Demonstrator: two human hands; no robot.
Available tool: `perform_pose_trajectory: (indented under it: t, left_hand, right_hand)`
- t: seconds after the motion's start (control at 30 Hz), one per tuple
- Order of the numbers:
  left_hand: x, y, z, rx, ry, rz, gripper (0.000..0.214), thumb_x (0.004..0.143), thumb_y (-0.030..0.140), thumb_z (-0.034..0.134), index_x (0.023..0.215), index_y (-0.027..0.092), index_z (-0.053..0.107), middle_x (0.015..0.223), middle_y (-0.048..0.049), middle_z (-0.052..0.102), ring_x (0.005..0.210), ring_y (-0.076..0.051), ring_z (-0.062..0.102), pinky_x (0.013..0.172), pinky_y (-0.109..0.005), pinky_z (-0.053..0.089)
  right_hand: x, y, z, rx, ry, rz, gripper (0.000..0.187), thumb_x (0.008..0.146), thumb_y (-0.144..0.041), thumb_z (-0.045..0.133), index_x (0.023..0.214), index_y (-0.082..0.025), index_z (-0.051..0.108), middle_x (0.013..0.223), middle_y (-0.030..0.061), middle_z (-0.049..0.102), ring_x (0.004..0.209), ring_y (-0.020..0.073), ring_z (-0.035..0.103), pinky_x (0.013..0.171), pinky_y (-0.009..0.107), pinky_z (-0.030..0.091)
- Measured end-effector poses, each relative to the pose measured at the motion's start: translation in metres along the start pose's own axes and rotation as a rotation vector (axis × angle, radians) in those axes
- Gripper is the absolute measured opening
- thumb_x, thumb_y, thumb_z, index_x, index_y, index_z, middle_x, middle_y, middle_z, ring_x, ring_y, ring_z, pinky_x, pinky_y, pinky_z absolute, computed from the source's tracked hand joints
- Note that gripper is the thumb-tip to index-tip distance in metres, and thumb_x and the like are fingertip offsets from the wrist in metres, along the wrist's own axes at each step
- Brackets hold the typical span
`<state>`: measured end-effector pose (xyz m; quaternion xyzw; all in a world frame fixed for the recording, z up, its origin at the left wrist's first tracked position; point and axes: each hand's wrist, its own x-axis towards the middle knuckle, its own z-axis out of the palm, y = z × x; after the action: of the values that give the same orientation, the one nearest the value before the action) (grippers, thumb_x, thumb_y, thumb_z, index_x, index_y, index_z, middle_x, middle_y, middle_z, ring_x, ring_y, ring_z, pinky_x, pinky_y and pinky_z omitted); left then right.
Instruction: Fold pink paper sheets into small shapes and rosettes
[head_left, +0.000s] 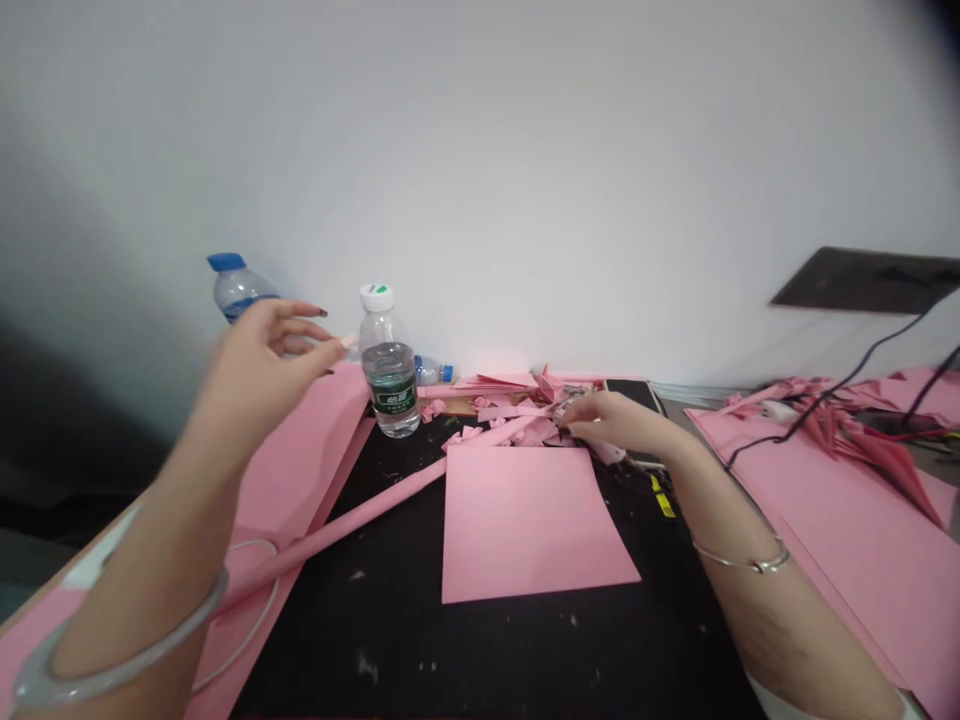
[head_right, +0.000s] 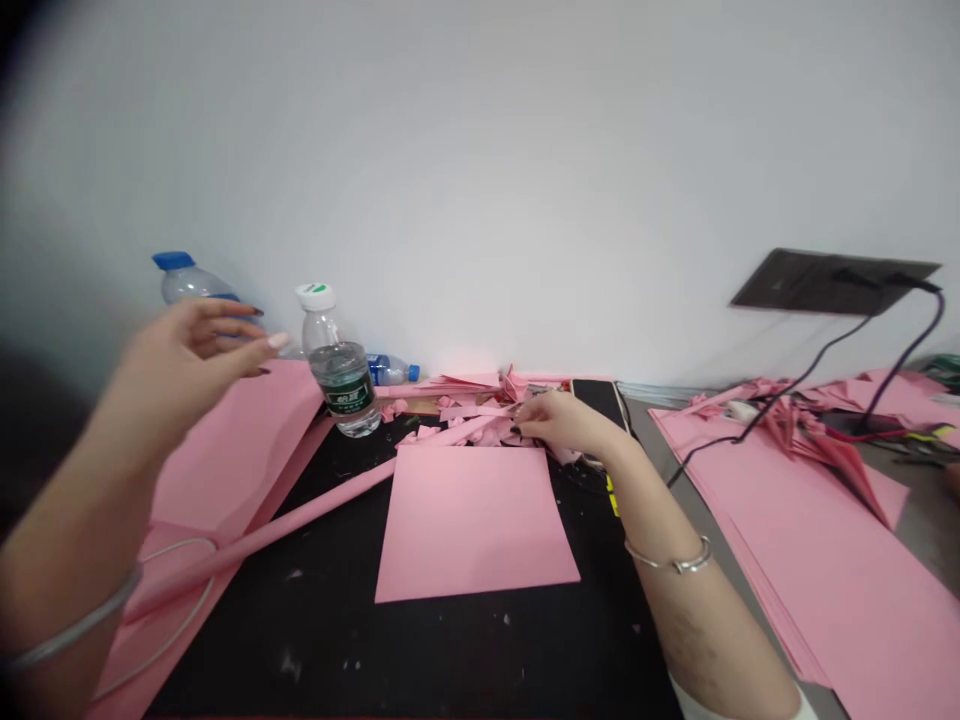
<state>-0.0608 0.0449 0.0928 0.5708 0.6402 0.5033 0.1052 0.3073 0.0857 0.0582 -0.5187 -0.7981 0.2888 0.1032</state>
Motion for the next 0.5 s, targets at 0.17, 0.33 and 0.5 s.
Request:
perform_pose_trajectory:
  t: [0.17,0.33,0.5]
  left_hand:
    - [-0.008,-0.032,0.052,-0.22,-0.127,-0.061,0.095,0.055,0.028,0.079,0.135,0.018,0.028,0.132,-0.0184,0.045,0.115,-0.029,0.052,0.092,-0.041,0.045]
    - [-0.015,-0.038,0.09,-0.145,0.064,-0.027,0.072,0.06,0.033,0.076,0.12,0.021,0.04,0.116,-0.0121,0.056,0.109,-0.028,0.055,0.089,-0.041,0.045]
    - [-0.018,-0.026,0.101,-0.145,0.144,0.06,0.064,0.066,0.026,0.069,0.121,0.022,0.037,0.114,-0.0104,0.056,0.106,-0.025,0.056,0.086,-0.037,0.047]
  right_hand:
    - [0.005,-0.057,0.002,0.12,0.251,-0.102,0.035,0.088,-0.02,0.033,0.116,-0.015,0.053,0.069,0.0049,0.065,0.062,0.0154,0.059,0.056,0.025,0.042]
    - [0.043,-0.142,0.015,-0.038,0.28,-0.285,0.045,0.09,-0.041,0.04,0.127,-0.016,0.043,0.094,0.012,0.067,0.074,0.02,0.061,0.064,0.03,0.044]
    - [0.09,-0.211,0.02,-0.366,0.417,-0.212,0.07,0.083,-0.068,0.028,0.095,-0.01,0.064,0.085,0.0208,0.065,0.08,0.0309,0.062,0.061,0.036,0.042]
